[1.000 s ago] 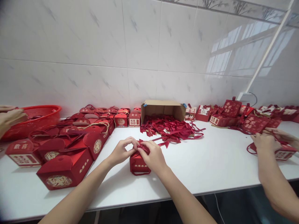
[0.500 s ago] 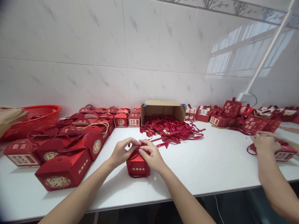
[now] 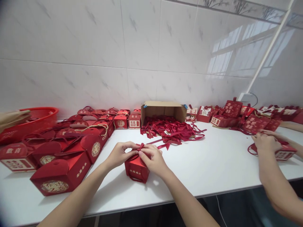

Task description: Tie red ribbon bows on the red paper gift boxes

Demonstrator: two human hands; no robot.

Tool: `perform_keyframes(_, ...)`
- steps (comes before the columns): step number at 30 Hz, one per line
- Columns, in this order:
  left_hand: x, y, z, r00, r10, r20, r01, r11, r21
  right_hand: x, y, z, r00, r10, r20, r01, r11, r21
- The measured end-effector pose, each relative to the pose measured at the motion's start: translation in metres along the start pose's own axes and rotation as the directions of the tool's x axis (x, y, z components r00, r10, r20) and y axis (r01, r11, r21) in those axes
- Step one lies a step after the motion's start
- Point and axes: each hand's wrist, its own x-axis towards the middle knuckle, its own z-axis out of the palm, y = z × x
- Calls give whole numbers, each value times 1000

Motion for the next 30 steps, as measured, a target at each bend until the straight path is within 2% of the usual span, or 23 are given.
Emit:
perform_keyframes(5, 0, -4, 2, 999, -21, -44, 17, 997, -74, -3, -8, -12, 993, -15, 120, 33, 989, -145)
perform_keyframes(12, 1, -2, 6, 982, -164, -91, 136, 957, -255, -9, -11, -12, 992, 50, 112, -22, 971, -240)
perform_keyframes(16, 0, -1, 7, 982, -177, -68, 143, 927, -347, -12, -14, -11, 992, 55, 115, -23, 963, -269)
perform_keyframes(20, 0, -1, 6, 992, -107, -66, 84, 955, -284, -14, -15, -12, 990, 48, 130, -14, 966, -258)
perform_keyframes(24, -1, -2, 3, 997, -4, -74, -7, 989, -148, -16, -15, -14, 988, 45, 147, -8, 970, -242)
perform_keyframes(30, -3, -4, 2, 993, 92, -79, -95, 995, -27, -15, -13, -17, 983, 54, 175, -8, 968, -251)
